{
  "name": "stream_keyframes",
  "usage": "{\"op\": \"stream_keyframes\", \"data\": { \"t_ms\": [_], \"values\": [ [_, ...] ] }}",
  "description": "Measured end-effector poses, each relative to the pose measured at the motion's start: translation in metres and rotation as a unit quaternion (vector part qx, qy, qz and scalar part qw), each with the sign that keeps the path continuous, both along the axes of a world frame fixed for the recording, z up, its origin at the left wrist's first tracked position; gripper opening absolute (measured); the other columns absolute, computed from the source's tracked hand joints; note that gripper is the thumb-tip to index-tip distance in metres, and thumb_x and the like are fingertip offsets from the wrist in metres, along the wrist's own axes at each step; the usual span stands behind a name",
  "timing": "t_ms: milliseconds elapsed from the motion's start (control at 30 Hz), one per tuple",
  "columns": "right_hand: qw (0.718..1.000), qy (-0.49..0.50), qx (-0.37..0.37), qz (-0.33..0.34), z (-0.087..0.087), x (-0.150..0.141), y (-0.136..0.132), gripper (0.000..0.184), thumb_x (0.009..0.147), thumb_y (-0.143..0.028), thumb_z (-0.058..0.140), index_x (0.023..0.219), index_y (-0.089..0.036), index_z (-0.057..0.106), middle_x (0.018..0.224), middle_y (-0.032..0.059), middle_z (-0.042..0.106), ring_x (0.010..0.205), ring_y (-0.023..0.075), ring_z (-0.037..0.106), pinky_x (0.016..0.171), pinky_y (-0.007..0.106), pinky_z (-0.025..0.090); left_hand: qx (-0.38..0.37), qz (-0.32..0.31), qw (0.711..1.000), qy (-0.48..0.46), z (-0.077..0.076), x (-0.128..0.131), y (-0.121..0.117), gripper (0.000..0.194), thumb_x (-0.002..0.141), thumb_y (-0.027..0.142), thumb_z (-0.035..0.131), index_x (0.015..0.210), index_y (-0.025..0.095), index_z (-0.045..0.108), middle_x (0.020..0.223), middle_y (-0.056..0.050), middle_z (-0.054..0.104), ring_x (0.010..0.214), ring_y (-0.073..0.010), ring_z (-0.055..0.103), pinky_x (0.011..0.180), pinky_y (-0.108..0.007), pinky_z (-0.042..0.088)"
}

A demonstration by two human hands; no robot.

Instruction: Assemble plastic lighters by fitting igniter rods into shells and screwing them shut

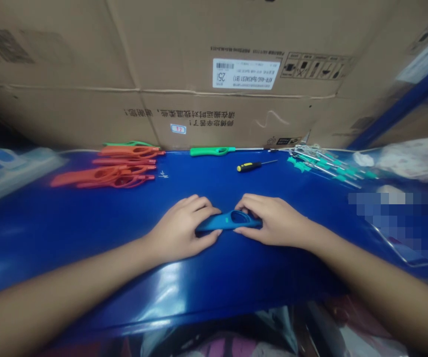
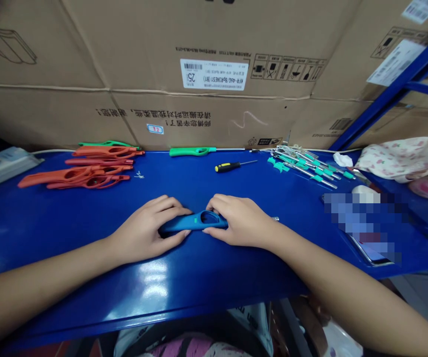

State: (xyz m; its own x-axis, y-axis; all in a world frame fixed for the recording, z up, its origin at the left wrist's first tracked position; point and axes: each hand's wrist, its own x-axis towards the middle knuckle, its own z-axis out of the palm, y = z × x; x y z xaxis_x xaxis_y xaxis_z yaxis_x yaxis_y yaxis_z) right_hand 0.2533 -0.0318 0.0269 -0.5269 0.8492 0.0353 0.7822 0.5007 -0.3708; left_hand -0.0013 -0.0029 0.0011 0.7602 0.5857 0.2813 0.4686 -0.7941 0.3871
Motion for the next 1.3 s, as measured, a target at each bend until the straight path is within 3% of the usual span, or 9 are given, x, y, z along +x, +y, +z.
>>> {"op": "stream_keyframes", "data": {
  "t_ms": [333, 633, 900, 1100, 1300],
  "values": [
    [0.998, -0.004, 0.023, 0.051, -0.003, 0.002, 0.003, 0.022, 0.091, -0.039, 0.065, 0.103, -0.022, 0.060, 0.098, 0.0022, 0.064, 0.087, 0.0177, 0.061, 0.066, 0.027, 0.041, -0.019, -0.009, 1.000, -0.009, -0.001, -0.001, 0.002, 0.027, 0.093, 0.036, 0.060, 0.114, 0.020, 0.066, 0.100, -0.006, 0.063, 0.092, -0.0219, 0.059, 0.085, -0.037, 0.047],
    [0.998, 0.011, 0.029, 0.049, -0.006, 0.002, 0.004, 0.027, 0.089, -0.038, 0.067, 0.109, -0.022, 0.060, 0.102, 0.0017, 0.064, 0.088, 0.0172, 0.062, 0.068, 0.027, 0.044, -0.019, -0.007, 1.000, -0.019, -0.001, -0.001, 0.000, 0.024, 0.091, 0.031, 0.063, 0.112, 0.019, 0.064, 0.101, -0.005, 0.064, 0.091, -0.0211, 0.061, 0.080, -0.034, 0.049],
    [0.993, 0.012, 0.102, 0.060, -0.007, 0.002, 0.003, 0.026, 0.089, -0.038, 0.067, 0.109, -0.022, 0.062, 0.097, 0.0018, 0.067, 0.084, 0.0165, 0.065, 0.063, 0.025, 0.042, -0.085, 0.006, 0.992, -0.088, 0.000, -0.002, -0.002, 0.029, 0.088, 0.031, 0.067, 0.116, 0.020, 0.065, 0.106, -0.003, 0.068, 0.092, -0.0165, 0.066, 0.083, -0.026, 0.050],
    [0.977, 0.014, 0.202, 0.061, -0.009, 0.005, 0.003, 0.035, 0.092, -0.037, 0.064, 0.122, -0.020, 0.062, 0.106, 0.0050, 0.067, 0.079, 0.0147, 0.065, 0.060, 0.025, 0.045, -0.194, 0.047, 0.973, -0.120, 0.006, 0.000, 0.002, 0.020, 0.094, 0.036, 0.062, 0.101, 0.021, 0.073, 0.086, 0.002, 0.075, 0.072, -0.0119, 0.067, 0.070, -0.021, 0.049],
    [0.971, 0.010, 0.225, 0.076, -0.012, 0.006, 0.003, 0.040, 0.093, -0.039, 0.061, 0.127, -0.018, 0.062, 0.110, 0.0078, 0.067, 0.077, 0.0151, 0.065, 0.059, 0.026, 0.048, -0.308, 0.080, 0.936, -0.150, 0.008, 0.004, -0.001, 0.023, 0.093, 0.039, 0.063, 0.097, 0.019, 0.075, 0.072, 0.002, 0.072, 0.063, -0.0117, 0.065, 0.061, -0.020, 0.048]
  ]
}}
